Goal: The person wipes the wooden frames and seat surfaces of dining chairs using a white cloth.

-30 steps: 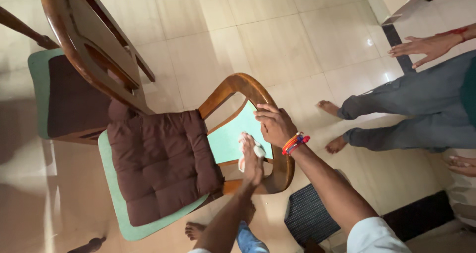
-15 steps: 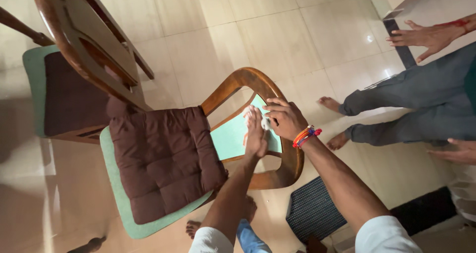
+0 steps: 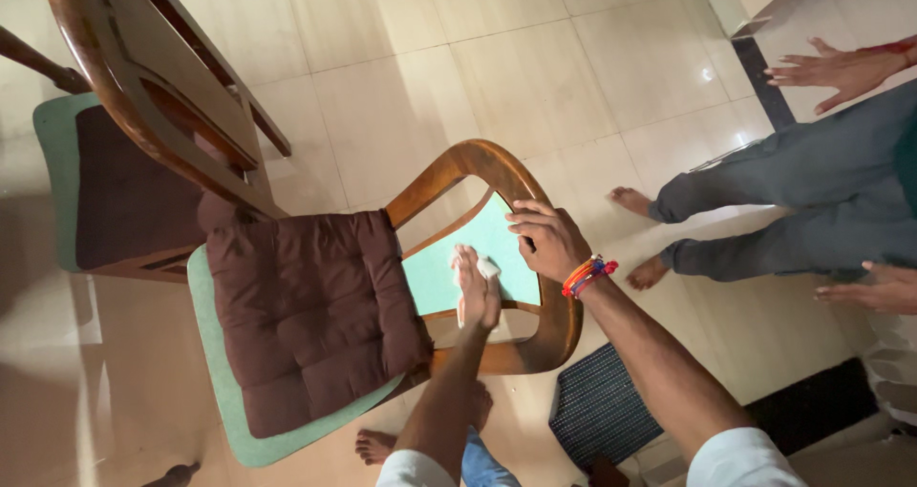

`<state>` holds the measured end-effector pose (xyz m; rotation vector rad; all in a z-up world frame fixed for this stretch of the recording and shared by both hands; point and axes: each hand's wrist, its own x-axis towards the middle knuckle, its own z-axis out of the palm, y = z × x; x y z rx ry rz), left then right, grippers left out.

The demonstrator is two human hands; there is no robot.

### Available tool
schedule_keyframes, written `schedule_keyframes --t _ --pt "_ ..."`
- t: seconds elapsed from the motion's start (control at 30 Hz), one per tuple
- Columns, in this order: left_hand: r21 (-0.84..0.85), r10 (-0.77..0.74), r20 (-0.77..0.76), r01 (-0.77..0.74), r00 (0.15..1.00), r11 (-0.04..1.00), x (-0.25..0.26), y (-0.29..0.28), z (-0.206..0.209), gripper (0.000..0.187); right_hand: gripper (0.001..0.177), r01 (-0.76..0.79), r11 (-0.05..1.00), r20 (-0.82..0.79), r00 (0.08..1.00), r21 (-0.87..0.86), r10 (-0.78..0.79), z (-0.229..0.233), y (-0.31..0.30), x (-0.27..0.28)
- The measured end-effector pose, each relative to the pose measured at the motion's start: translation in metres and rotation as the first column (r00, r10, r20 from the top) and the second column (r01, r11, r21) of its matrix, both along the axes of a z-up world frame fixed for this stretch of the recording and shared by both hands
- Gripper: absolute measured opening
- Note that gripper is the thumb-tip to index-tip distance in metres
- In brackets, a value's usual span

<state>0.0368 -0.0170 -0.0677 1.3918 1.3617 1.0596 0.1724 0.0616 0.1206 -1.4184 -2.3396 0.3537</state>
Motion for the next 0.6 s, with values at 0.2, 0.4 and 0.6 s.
schedule_keyframes --t 0.2,0.4,0.6 --pt "0.056 -0.052 0.008 0.052 0.999 0.997 0.032 -0.025 0.031 0.077 0.020 0.028 1.000 -0.021 0.999 0.007 -0.028 -0.002 0.002 0.000" --pt "0.152 -0.131 0.092 0.116 0.987 0.981 0.027 -0.034 0.098 0.075 0.020 0.031 0.999 -0.013 0.999 -0.017 -0.031 0.001 0.001 -0.005" --pt "0.155 -0.043 0.142 0.021 0.989 0.988 0.009 0.000 0.094 0.076 0.022 0.005 0.999 -0.061 0.998 0.043 -0.002 -0.009 0.002 -0.015"
